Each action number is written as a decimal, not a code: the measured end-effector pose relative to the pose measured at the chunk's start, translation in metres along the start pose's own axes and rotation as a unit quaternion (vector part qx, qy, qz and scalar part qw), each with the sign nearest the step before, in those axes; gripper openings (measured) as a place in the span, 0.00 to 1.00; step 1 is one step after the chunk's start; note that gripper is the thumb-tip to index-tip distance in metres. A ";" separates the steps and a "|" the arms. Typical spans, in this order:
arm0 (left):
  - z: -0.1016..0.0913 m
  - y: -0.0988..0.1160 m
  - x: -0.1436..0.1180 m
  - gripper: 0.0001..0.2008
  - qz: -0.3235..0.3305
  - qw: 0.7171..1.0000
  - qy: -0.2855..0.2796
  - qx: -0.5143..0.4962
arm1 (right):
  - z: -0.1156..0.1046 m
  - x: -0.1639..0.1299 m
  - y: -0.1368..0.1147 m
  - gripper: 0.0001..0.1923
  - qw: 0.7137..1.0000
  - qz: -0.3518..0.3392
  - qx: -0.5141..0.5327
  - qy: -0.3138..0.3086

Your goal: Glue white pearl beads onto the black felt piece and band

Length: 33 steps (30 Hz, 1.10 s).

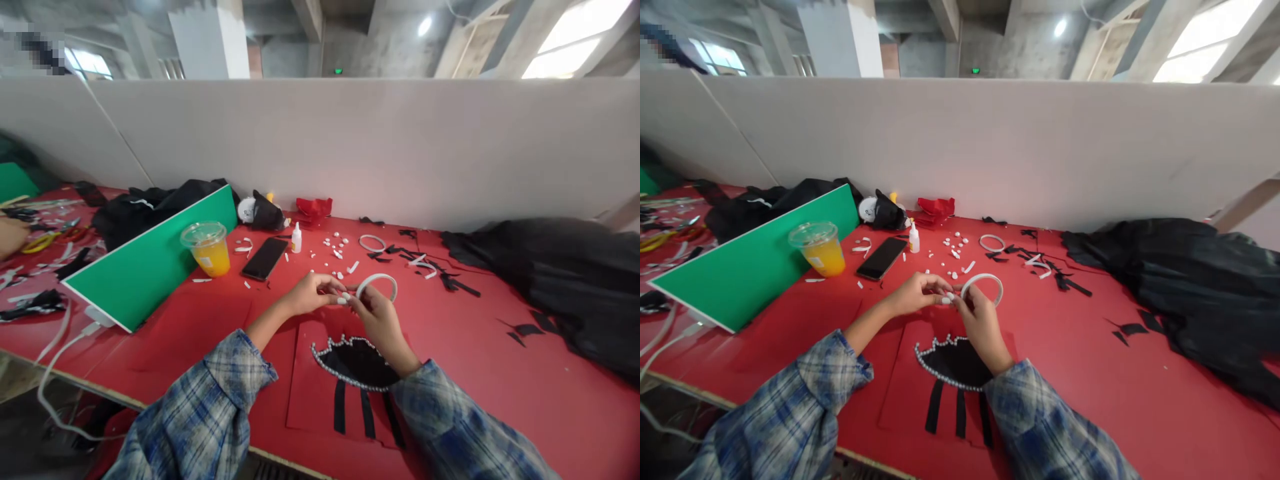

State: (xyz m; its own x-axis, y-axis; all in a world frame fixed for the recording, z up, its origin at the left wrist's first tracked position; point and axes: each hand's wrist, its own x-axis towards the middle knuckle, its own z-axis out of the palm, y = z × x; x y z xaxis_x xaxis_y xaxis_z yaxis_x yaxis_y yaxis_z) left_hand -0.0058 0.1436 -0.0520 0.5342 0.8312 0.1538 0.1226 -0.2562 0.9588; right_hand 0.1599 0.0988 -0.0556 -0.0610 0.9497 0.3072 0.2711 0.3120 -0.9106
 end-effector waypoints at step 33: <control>-0.006 -0.003 -0.004 0.09 0.012 0.820 0.100 0.563 | -0.008 0.008 -0.004 0.09 0.997 0.064 0.003 0.035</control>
State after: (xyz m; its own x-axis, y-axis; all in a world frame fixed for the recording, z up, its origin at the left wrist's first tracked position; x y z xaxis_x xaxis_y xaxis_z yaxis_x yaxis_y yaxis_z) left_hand -0.0130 0.1440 -0.0541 0.4142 0.8542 0.3142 0.8689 -0.4739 0.1430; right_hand 0.1660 0.1046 -0.0473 0.0414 0.9773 0.2076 0.2666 0.1894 -0.9450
